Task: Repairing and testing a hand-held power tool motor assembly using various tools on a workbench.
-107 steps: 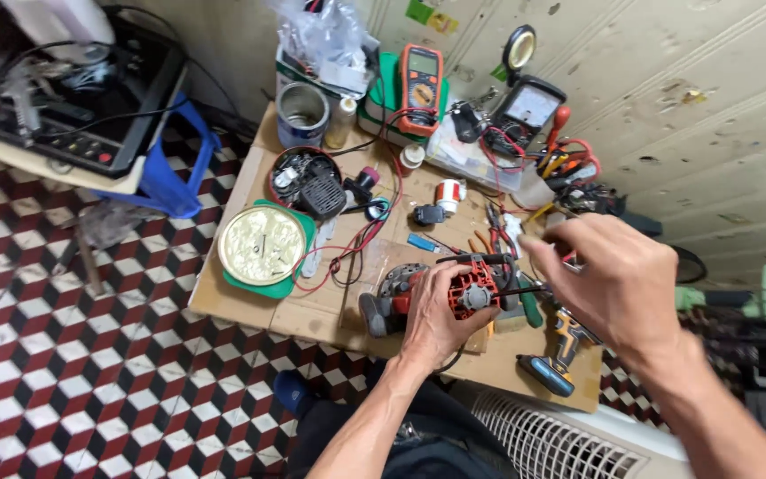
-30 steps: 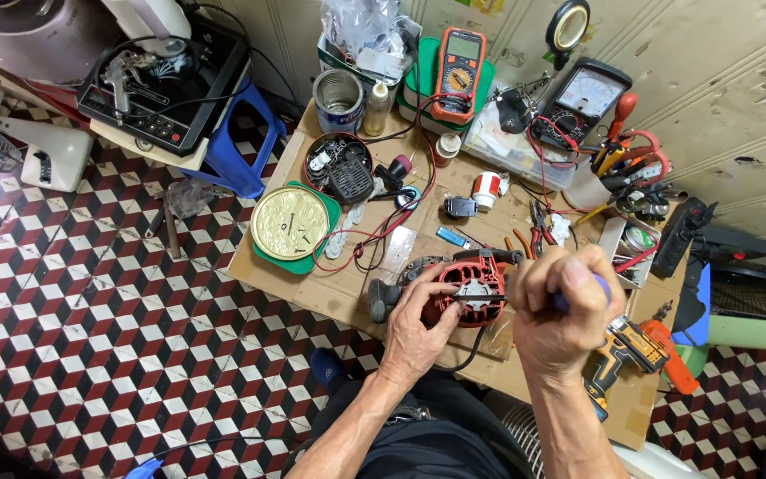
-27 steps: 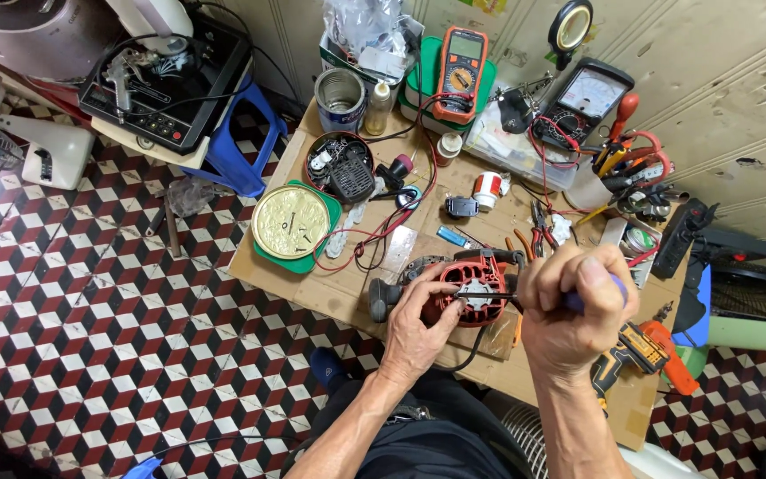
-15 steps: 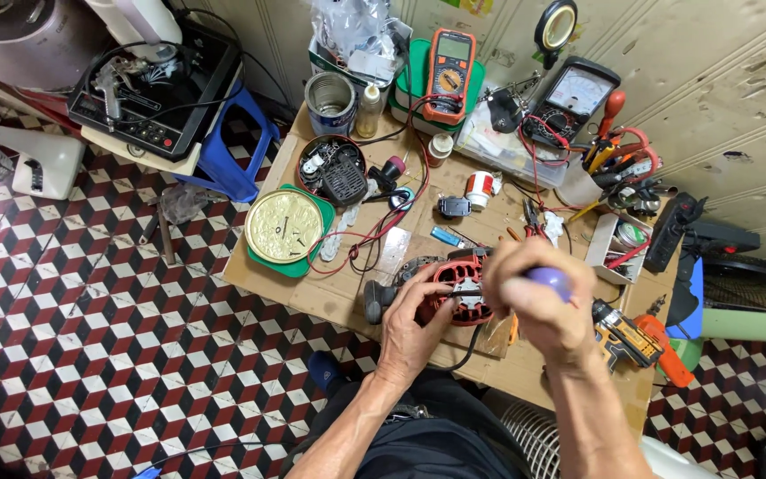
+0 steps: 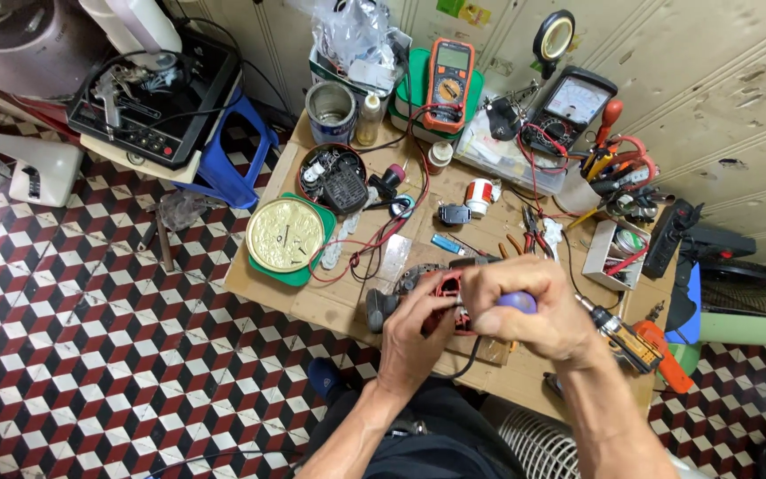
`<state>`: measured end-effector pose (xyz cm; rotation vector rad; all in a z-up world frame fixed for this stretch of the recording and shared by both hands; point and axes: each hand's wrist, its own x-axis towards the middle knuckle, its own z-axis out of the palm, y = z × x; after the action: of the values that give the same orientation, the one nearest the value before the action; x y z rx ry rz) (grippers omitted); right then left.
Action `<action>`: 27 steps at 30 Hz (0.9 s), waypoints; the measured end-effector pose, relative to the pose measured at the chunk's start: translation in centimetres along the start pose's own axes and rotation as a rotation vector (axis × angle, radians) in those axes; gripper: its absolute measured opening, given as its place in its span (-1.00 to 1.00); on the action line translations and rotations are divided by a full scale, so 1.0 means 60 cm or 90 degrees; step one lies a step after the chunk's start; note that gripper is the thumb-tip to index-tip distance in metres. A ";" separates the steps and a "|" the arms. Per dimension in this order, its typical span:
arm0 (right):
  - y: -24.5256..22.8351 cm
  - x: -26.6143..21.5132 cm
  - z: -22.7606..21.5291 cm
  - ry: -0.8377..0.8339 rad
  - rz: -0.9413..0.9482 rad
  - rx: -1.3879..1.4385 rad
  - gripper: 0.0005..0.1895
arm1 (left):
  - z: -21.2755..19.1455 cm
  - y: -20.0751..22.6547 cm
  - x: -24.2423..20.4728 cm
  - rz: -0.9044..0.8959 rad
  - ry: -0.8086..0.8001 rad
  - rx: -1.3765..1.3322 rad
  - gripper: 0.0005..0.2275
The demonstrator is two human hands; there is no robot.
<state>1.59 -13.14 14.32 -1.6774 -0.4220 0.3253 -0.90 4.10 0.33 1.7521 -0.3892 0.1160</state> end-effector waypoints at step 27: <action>0.015 -0.003 0.092 0.463 -0.103 0.133 -0.64 | 0.028 -0.003 -0.024 0.014 0.031 0.024 -0.59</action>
<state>-0.95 -8.47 12.59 -1.4276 0.0242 -0.3508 -2.41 2.80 -0.63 1.7790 -0.3735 0.1822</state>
